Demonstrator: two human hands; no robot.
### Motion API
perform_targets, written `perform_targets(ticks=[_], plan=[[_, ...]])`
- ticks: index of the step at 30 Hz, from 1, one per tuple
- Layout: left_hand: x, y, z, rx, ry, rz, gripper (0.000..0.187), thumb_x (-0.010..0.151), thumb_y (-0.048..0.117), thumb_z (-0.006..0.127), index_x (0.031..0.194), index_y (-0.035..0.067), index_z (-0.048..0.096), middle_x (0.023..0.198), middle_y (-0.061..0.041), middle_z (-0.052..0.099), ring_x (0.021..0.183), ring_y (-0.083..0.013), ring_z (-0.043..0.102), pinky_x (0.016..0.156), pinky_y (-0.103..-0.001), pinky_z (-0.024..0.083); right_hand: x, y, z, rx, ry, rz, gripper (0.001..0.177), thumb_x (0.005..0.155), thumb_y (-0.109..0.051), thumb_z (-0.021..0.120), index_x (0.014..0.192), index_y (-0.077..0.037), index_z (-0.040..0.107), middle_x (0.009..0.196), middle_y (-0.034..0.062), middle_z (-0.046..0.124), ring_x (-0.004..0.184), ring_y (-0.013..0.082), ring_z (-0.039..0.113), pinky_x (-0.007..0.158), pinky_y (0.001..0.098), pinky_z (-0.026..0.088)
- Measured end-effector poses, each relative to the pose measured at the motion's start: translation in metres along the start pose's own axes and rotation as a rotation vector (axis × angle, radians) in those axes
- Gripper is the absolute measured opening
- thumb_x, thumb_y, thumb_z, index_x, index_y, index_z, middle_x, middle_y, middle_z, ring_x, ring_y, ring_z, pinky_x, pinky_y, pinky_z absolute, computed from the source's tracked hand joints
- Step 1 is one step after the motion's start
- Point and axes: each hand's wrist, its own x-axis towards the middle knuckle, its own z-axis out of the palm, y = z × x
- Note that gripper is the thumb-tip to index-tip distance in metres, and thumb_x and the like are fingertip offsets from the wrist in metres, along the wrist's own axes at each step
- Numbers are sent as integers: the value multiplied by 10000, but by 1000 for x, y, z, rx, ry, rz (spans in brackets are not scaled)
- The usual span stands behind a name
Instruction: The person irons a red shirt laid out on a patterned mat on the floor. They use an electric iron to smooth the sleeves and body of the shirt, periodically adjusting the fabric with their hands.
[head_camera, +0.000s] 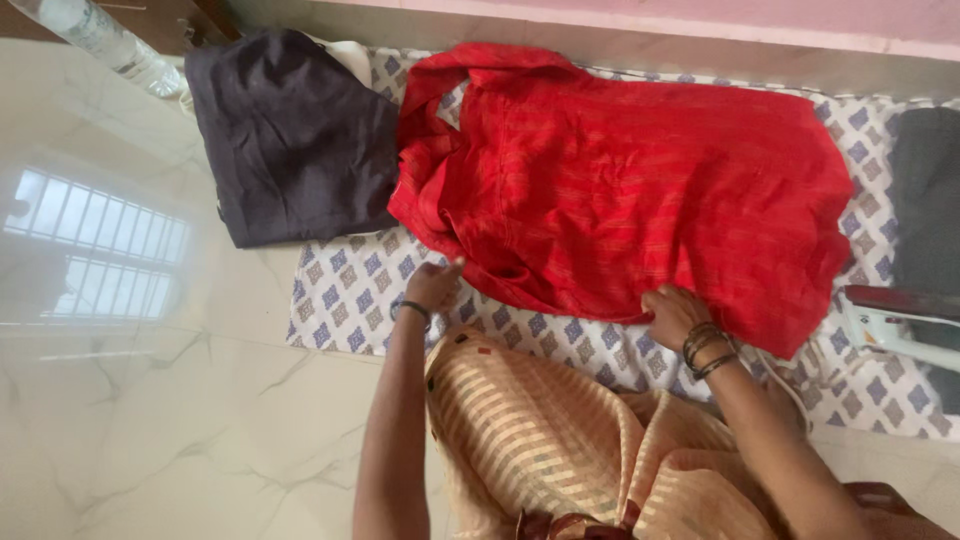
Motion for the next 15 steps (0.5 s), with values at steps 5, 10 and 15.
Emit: perform_targets(ticks=[5,10,15], plan=[[-13,54,30,-666,26,173,283,864,212,771,1109,119,663,1010,-36,719,929,-241,633,810,-447,511,13,2,10,152,-60,139,247,744,-80,663,979,-152,695,1114,74,665,1071,307,641,935,442,526],[-147,59,-19,-1267,-329,638,322,1024,95,691,1314,20,575,1323,-124,675,1259,-276,618,1165,-501,448,18,16,20,185,-14,78,197,762,-108,648,941,-172,701,1075,62,691,1058,282,660,915,427,539],[-236,-41,-5,-1303,245,496,635,863,84,708,1446,71,457,1393,-121,548,1230,-299,574,1059,-468,448,5,7,14,224,-20,123,169,735,-97,654,891,-158,671,1011,64,665,1005,298,648,845,453,532]])
